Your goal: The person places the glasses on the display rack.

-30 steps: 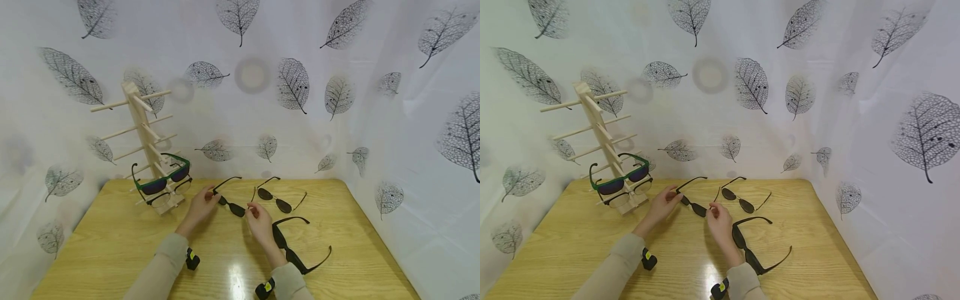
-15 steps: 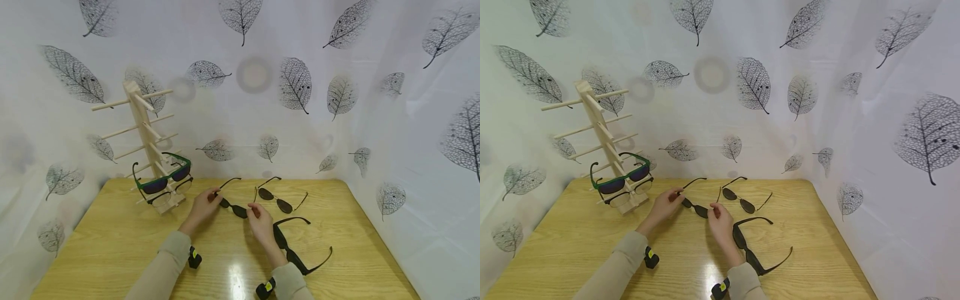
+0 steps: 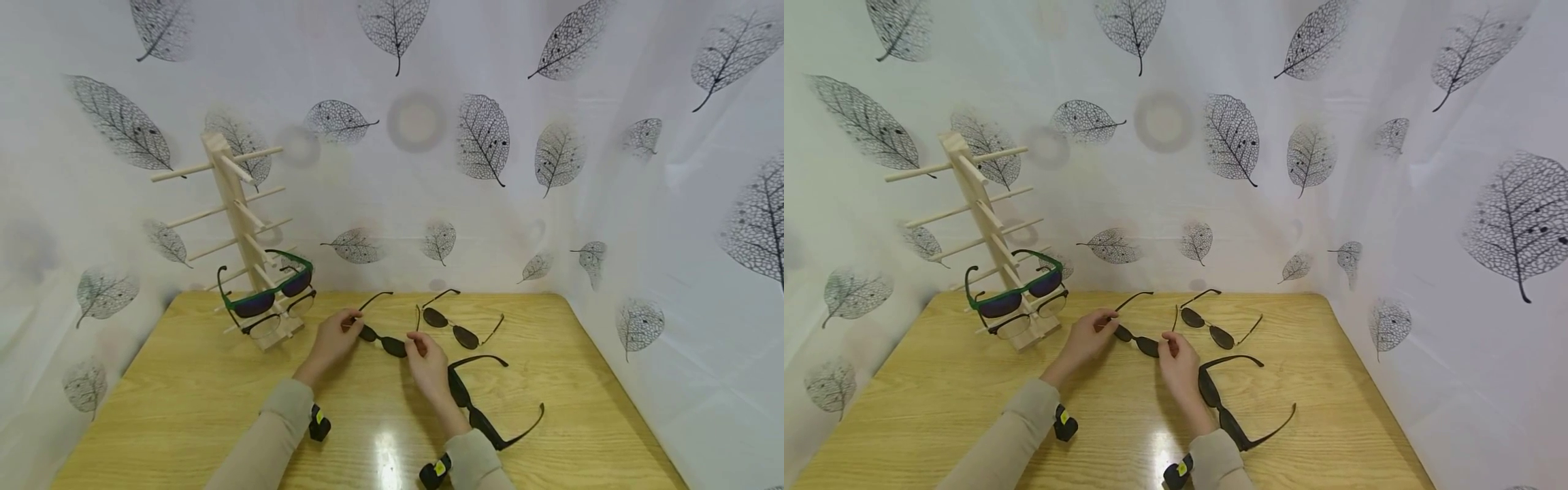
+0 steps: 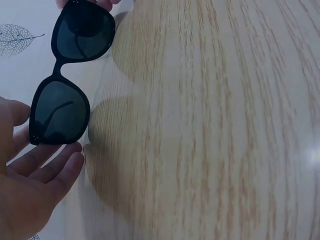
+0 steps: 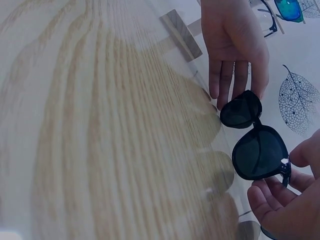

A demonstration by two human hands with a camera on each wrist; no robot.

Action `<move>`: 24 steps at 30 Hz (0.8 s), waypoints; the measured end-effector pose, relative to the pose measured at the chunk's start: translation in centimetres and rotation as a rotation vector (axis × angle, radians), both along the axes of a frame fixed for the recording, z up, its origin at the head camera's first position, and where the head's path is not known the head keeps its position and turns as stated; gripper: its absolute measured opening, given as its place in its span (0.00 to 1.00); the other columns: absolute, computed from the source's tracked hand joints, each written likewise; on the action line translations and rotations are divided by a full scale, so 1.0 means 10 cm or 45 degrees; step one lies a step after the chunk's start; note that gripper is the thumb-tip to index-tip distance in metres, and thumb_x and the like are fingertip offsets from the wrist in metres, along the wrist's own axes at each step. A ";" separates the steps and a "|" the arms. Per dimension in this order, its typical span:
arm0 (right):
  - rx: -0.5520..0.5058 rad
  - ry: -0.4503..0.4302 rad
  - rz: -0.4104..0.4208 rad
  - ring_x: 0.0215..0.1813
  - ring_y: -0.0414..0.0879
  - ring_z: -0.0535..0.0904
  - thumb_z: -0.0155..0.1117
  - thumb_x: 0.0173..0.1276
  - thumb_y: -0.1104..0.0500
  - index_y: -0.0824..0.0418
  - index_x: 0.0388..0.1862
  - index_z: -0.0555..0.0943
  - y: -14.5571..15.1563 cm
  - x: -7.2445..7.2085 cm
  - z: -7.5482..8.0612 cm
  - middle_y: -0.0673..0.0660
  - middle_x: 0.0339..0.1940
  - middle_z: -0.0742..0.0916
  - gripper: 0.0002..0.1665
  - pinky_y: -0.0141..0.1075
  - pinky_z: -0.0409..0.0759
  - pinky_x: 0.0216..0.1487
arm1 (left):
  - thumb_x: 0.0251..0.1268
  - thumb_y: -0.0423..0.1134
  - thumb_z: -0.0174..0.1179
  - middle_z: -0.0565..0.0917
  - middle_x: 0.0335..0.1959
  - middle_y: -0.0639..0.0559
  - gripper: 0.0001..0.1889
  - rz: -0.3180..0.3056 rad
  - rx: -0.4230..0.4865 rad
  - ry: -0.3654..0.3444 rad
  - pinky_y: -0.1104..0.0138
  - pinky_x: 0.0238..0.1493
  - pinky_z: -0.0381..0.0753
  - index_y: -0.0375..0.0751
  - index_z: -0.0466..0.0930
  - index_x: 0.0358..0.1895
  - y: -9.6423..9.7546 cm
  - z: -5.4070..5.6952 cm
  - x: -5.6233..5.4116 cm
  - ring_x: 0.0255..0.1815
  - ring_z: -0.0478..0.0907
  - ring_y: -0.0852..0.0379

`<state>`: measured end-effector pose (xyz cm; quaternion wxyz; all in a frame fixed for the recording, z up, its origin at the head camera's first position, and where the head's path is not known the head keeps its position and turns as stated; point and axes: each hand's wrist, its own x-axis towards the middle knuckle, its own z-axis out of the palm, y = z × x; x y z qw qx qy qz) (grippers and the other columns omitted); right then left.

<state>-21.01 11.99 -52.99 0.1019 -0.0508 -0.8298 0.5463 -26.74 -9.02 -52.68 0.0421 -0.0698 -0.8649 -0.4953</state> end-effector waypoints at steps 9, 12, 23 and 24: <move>0.011 -0.009 -0.017 0.42 0.43 0.82 0.62 0.79 0.60 0.64 0.56 0.87 0.00 -0.01 0.00 0.58 0.42 0.90 0.14 0.35 0.79 0.43 | 0.77 0.38 0.63 0.87 0.58 0.37 0.14 0.040 0.019 0.017 0.47 0.59 0.85 0.35 0.86 0.58 0.01 0.00 0.01 0.53 0.87 0.41; 0.014 -0.011 -0.022 0.41 0.44 0.82 0.62 0.78 0.60 0.64 0.56 0.87 0.00 0.00 0.01 0.58 0.41 0.90 0.14 0.35 0.79 0.42 | 0.76 0.38 0.64 0.88 0.58 0.38 0.14 0.042 0.024 0.013 0.48 0.59 0.85 0.35 0.87 0.57 0.02 -0.01 0.01 0.53 0.86 0.42; -0.003 0.005 -0.041 0.45 0.47 0.85 0.62 0.80 0.57 0.62 0.59 0.86 0.00 0.00 0.06 0.57 0.45 0.91 0.16 0.41 0.83 0.47 | 0.76 0.40 0.65 0.89 0.55 0.40 0.15 0.068 0.076 0.019 0.48 0.58 0.87 0.36 0.87 0.57 0.03 0.06 0.07 0.52 0.88 0.42; -0.004 0.019 -0.045 0.45 0.47 0.85 0.62 0.80 0.57 0.62 0.59 0.87 0.00 0.00 0.07 0.57 0.45 0.91 0.16 0.41 0.83 0.48 | 0.75 0.40 0.65 0.89 0.55 0.40 0.15 0.075 0.085 0.018 0.48 0.58 0.87 0.36 0.87 0.57 0.03 0.08 0.08 0.52 0.88 0.42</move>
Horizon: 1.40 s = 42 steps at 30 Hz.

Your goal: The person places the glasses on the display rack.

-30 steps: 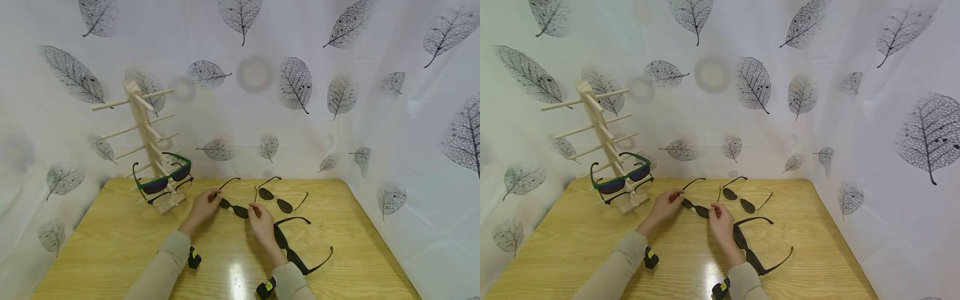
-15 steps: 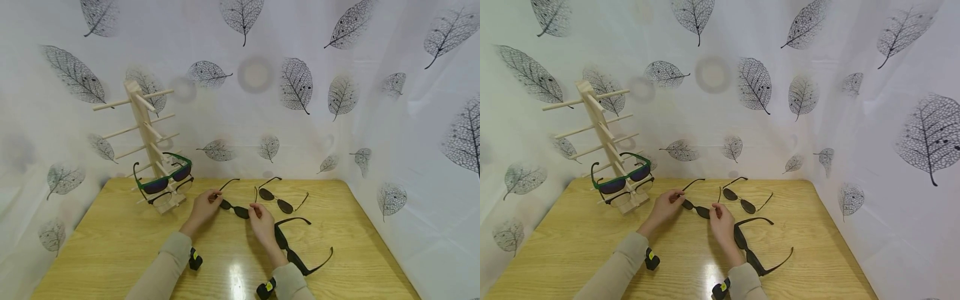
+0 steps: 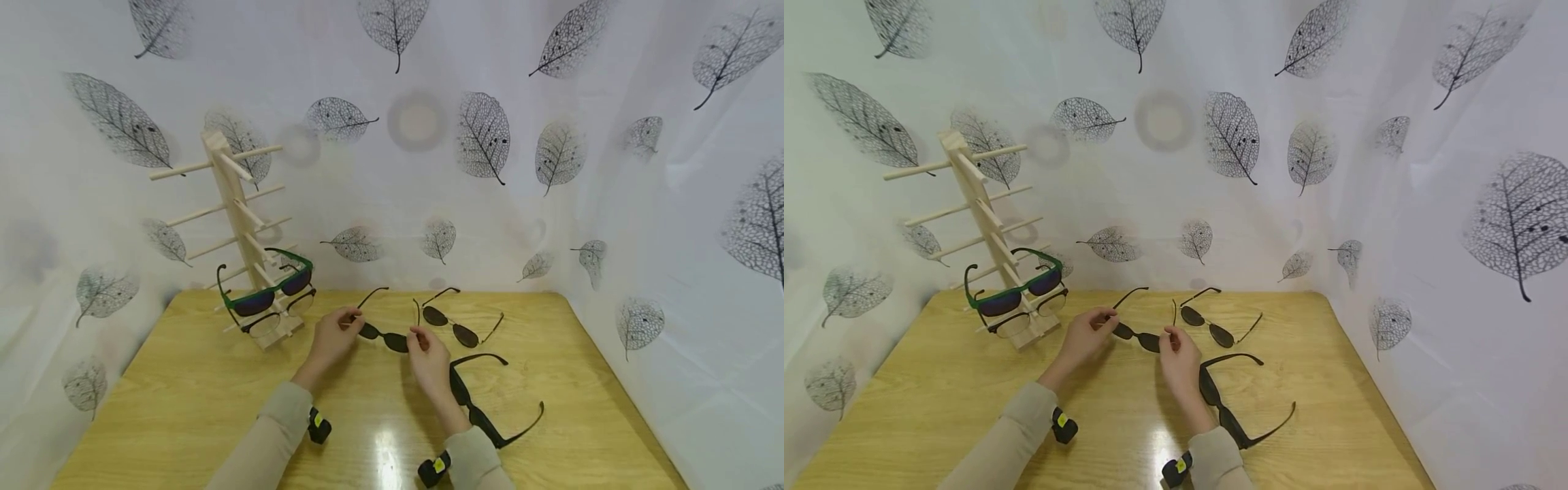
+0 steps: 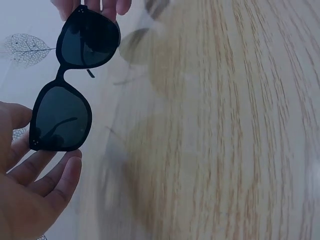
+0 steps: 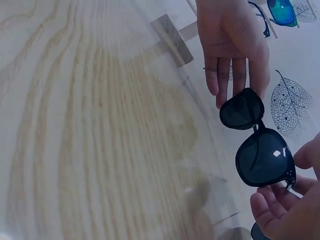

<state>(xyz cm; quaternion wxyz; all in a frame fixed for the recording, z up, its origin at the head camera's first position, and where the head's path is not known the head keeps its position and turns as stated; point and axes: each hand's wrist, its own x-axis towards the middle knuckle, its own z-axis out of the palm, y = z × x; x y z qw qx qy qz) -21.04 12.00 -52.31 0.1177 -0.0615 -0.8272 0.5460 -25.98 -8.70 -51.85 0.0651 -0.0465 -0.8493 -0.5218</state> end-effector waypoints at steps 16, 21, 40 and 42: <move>-0.037 0.113 -0.033 0.41 0.39 0.80 0.60 0.81 0.57 0.60 0.57 0.87 0.05 0.02 0.22 0.59 0.44 0.90 0.14 0.32 0.79 0.41 | 0.71 0.45 0.71 0.91 0.52 0.48 0.13 0.050 0.172 0.004 0.63 0.42 0.87 0.47 0.90 0.53 0.01 0.24 0.25 0.43 0.89 0.50; -0.072 0.146 -0.058 0.37 0.39 0.80 0.59 0.81 0.59 0.60 0.56 0.89 0.11 0.01 0.35 0.61 0.44 0.91 0.14 0.31 0.75 0.32 | 0.70 0.49 0.71 0.91 0.50 0.50 0.14 0.010 0.173 0.057 0.66 0.37 0.85 0.49 0.90 0.54 0.05 0.37 0.33 0.38 0.86 0.55; -0.201 0.189 -0.011 0.20 0.35 0.67 0.57 0.82 0.56 0.55 0.55 0.89 0.17 -0.02 0.84 0.62 0.40 0.90 0.15 0.29 0.66 0.22 | 0.71 0.49 0.71 0.91 0.47 0.51 0.15 -0.018 0.161 0.293 0.69 0.28 0.81 0.48 0.90 0.54 0.06 0.89 0.50 0.32 0.87 0.53; -0.202 0.186 0.001 0.23 0.37 0.72 0.56 0.83 0.57 0.56 0.56 0.89 0.16 -0.01 0.89 0.60 0.45 0.91 0.15 0.28 0.73 0.27 | 0.72 0.48 0.70 0.91 0.47 0.50 0.14 -0.013 0.167 0.302 0.69 0.28 0.82 0.47 0.90 0.54 0.05 0.93 0.53 0.31 0.86 0.56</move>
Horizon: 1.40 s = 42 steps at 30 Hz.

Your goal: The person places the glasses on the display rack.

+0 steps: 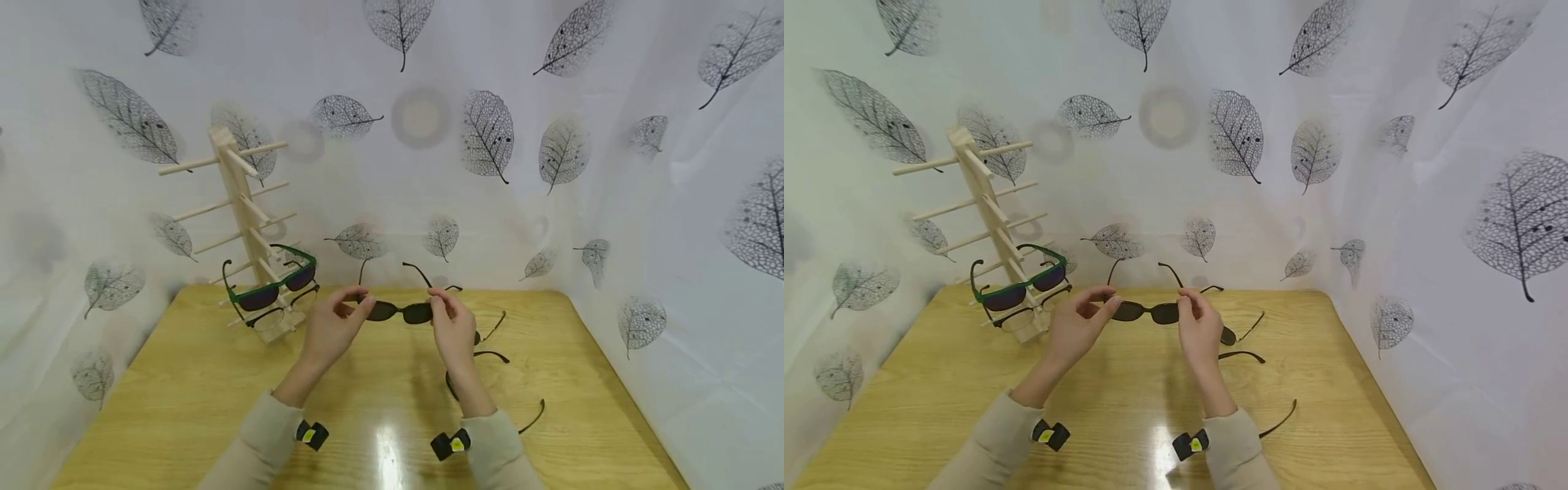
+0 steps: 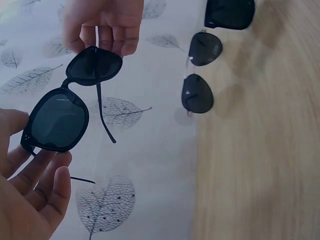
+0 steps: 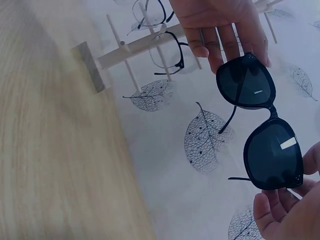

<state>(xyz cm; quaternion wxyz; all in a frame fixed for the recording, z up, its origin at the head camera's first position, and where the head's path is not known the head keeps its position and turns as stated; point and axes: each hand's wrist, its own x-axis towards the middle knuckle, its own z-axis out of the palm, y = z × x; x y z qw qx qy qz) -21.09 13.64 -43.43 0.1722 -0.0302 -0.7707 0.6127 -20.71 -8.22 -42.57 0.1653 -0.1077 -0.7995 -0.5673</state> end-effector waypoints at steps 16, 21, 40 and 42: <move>-0.029 0.107 0.152 0.34 0.40 0.81 0.56 0.83 0.58 0.58 0.57 0.88 -0.12 -0.05 0.40 0.64 0.49 0.90 0.15 0.28 0.79 0.34 | 0.76 0.41 0.66 0.92 0.37 0.45 0.10 0.139 0.071 0.211 0.71 0.22 0.75 0.43 0.92 0.52 -0.12 0.34 0.14 0.21 0.79 0.65; -0.025 0.142 0.185 0.42 0.37 0.85 0.57 0.82 0.60 0.61 0.56 0.88 -0.19 -0.10 0.48 0.67 0.50 0.90 0.15 0.37 0.88 0.44 | 0.75 0.40 0.67 0.92 0.39 0.47 0.09 0.171 0.063 0.273 0.73 0.22 0.75 0.43 0.91 0.51 -0.19 0.41 0.17 0.22 0.78 0.66; -0.043 0.183 0.385 0.42 0.41 0.84 0.56 0.82 0.59 0.60 0.57 0.88 -0.45 -0.18 0.77 0.65 0.49 0.90 0.16 0.41 0.87 0.47 | 0.74 0.34 0.66 0.90 0.34 0.48 0.08 0.280 0.088 0.464 0.78 0.23 0.71 0.42 0.92 0.50 -0.44 0.60 0.35 0.24 0.76 0.68; -0.034 0.185 0.411 0.43 0.41 0.84 0.56 0.82 0.58 0.60 0.57 0.88 -0.48 -0.18 0.78 0.65 0.49 0.90 0.16 0.44 0.87 0.48 | 0.73 0.33 0.66 0.90 0.34 0.48 0.08 0.291 0.100 0.468 0.78 0.22 0.70 0.41 0.92 0.49 -0.47 0.60 0.37 0.24 0.76 0.69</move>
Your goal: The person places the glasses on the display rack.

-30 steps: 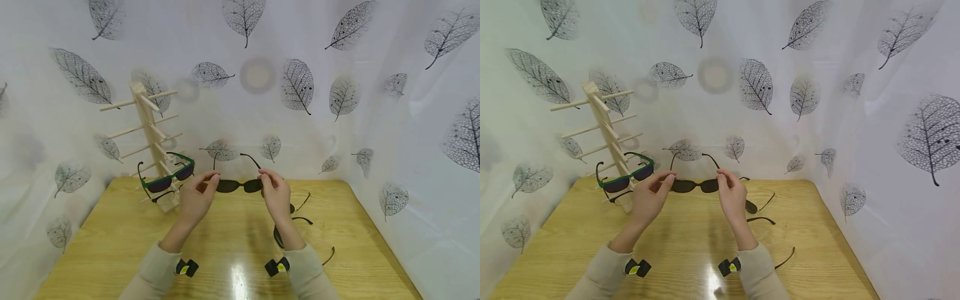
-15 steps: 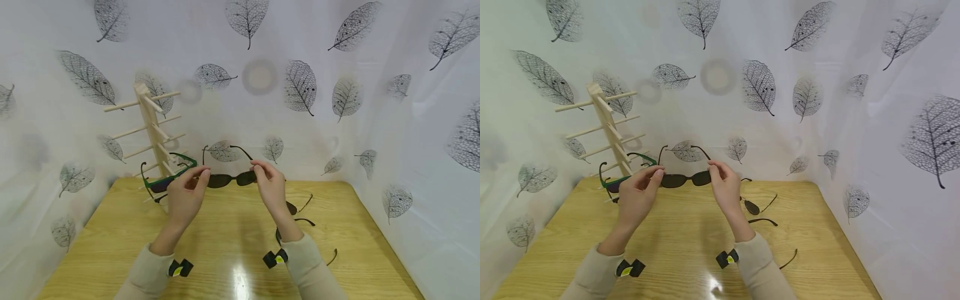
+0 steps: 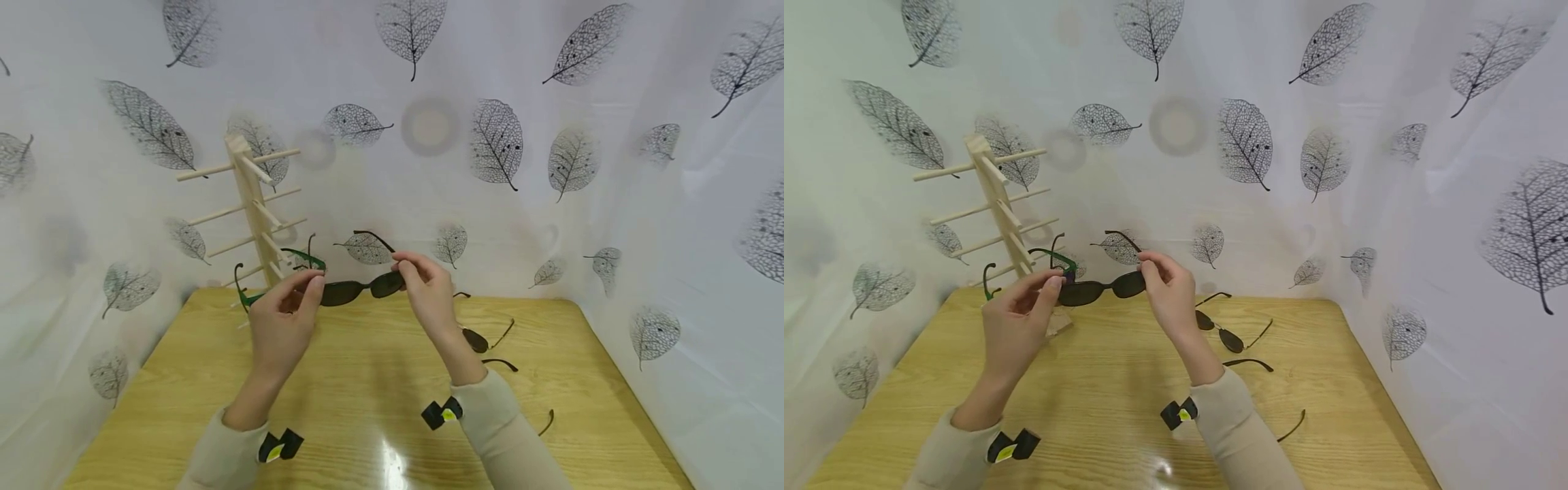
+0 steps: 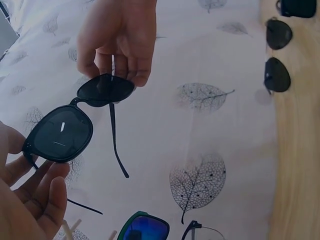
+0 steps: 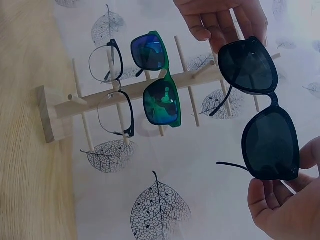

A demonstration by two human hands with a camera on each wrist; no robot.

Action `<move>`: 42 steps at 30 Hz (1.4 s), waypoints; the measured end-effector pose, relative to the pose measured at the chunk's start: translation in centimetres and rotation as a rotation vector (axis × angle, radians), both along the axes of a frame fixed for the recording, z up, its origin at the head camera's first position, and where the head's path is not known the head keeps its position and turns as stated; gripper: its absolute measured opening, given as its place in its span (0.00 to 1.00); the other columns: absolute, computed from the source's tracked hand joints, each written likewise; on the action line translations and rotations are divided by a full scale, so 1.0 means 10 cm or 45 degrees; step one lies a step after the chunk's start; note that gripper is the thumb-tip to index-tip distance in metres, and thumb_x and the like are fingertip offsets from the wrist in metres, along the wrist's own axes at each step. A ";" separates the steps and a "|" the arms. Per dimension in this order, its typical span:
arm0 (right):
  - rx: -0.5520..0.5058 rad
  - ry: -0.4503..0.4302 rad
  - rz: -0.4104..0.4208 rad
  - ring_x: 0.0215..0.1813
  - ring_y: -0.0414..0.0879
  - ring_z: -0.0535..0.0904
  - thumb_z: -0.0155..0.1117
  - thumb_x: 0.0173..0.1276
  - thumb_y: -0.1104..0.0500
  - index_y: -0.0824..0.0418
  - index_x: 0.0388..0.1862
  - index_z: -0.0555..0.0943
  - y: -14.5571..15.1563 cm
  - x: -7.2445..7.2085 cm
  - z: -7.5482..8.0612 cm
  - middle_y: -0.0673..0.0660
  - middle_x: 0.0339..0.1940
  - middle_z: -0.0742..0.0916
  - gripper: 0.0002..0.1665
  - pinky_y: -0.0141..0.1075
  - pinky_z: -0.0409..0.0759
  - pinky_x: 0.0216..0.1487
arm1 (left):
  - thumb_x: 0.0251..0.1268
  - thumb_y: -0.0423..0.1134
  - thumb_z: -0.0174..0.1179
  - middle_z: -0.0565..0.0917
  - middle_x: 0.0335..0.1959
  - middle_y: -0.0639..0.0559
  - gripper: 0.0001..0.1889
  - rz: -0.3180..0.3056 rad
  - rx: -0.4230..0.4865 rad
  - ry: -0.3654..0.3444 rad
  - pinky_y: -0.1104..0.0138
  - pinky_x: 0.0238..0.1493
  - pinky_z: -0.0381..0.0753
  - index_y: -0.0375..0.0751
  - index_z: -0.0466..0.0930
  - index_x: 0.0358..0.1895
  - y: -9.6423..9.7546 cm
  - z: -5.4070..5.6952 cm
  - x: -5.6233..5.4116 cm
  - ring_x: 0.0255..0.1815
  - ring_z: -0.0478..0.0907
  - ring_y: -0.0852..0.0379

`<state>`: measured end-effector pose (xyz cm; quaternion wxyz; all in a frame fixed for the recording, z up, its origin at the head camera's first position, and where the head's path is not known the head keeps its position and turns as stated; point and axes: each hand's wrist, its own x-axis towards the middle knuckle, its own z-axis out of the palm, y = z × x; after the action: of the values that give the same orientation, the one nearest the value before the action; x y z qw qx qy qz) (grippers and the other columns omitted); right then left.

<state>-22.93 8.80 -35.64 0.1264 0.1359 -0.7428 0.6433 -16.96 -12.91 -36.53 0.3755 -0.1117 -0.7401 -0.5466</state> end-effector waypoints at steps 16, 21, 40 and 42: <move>0.006 0.033 0.116 0.42 0.40 0.83 0.56 0.82 0.58 0.61 0.59 0.87 -0.27 -0.04 0.13 0.62 0.49 0.91 0.17 0.33 0.84 0.45 | 0.72 0.31 0.66 0.88 0.33 0.64 0.09 0.113 0.012 0.066 0.81 0.18 0.73 0.40 0.92 0.50 -0.19 0.06 0.17 0.24 0.80 0.72; 0.007 0.022 0.156 0.43 0.42 0.83 0.56 0.82 0.57 0.59 0.58 0.87 -0.36 -0.06 0.15 0.61 0.49 0.91 0.17 0.34 0.82 0.46 | 0.72 0.30 0.66 0.88 0.36 0.72 0.09 0.155 0.028 0.085 0.80 0.19 0.70 0.38 0.92 0.50 -0.26 0.08 0.20 0.23 0.79 0.73; 0.035 0.071 0.290 0.52 0.48 0.86 0.55 0.83 0.57 0.62 0.60 0.86 -0.66 -0.22 0.22 0.62 0.52 0.90 0.18 0.32 0.85 0.46 | 0.70 0.33 0.67 0.85 0.32 0.75 0.10 0.252 0.051 0.041 0.79 0.20 0.67 0.36 0.92 0.50 -0.51 0.12 0.18 0.22 0.75 0.74; 0.033 0.073 0.293 0.53 0.50 0.86 0.55 0.83 0.58 0.62 0.60 0.86 -0.68 -0.24 0.22 0.63 0.52 0.90 0.18 0.32 0.85 0.45 | 0.70 0.32 0.68 0.85 0.32 0.74 0.10 0.256 0.049 0.052 0.79 0.20 0.67 0.35 0.92 0.50 -0.52 0.12 0.18 0.21 0.75 0.73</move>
<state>-25.35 1.97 -33.46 0.0710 0.2402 -0.7267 0.6397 -15.13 -18.12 -35.35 0.4455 -0.0408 -0.7291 -0.5180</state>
